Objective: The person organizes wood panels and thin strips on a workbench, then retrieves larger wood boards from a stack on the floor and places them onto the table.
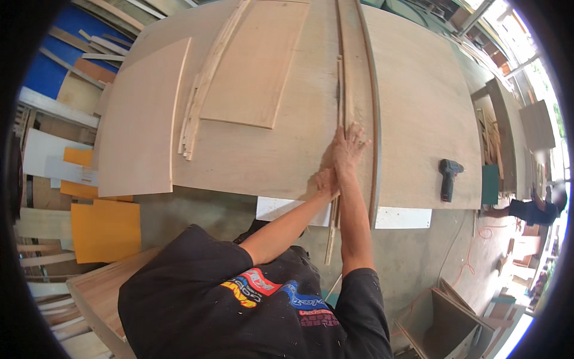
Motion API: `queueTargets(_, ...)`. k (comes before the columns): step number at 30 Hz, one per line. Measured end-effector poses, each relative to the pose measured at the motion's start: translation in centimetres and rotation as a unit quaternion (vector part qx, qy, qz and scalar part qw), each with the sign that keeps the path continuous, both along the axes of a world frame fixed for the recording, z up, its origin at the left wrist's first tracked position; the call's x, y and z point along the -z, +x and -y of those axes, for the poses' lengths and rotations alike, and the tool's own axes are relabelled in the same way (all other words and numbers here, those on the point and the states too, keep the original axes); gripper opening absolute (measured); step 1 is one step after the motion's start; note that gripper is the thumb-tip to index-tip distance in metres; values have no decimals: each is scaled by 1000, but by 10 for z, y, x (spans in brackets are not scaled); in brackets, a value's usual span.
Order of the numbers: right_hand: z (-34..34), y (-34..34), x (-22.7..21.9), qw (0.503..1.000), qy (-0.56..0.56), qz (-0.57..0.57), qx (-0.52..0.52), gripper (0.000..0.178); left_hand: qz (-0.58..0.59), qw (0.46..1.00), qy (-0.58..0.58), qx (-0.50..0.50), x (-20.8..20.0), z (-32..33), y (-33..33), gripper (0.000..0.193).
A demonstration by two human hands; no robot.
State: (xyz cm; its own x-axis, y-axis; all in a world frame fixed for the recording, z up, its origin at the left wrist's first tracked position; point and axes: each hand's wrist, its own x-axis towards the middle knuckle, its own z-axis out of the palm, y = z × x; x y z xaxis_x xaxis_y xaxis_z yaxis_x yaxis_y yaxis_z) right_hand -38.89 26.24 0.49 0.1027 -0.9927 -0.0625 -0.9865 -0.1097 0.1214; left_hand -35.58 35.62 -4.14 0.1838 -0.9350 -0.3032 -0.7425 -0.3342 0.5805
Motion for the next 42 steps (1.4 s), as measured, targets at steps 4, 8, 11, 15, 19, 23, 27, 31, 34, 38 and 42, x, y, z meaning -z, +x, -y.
queueTargets(4,-15,-11,2,998,31,45,26,53,-91,995,28,30,-13,1,6,31)
queueTargets(8,-32,-11,-24,994,86,67,23,53,-83,996,-11,6,-9,-11,7,31)
queueTargets(11,-29,-11,-26,996,77,46,20,54,-98,993,-52,-28,-11,-12,4,33)
queueTargets(15,-22,-12,-13,997,35,62,14,55,-85,993,-80,-14,-19,-8,8,36)
queueTargets(19,4,-12,-12,994,58,91,25,52,-77,990,-114,-40,-21,11,9,39)
queueTargets(23,13,-21,-21,985,116,124,41,49,-84,996,-23,-4,-9,46,6,40)
queueTargets(27,-2,-3,-58,962,105,247,50,42,-68,989,-112,-64,43,67,12,34)
queueTargets(31,-47,-53,-35,934,-44,354,5,36,-86,995,29,-34,-7,69,7,33)
queueTargets(34,-110,-31,-64,949,-12,309,56,35,-66,993,68,-69,-19,78,24,29)
queueTargets(38,-161,-32,-36,982,8,185,36,49,-51,995,70,-45,-65,74,23,26)
queueTargets(42,-160,-37,-6,996,6,88,6,57,-53,995,61,-57,-65,92,35,26)
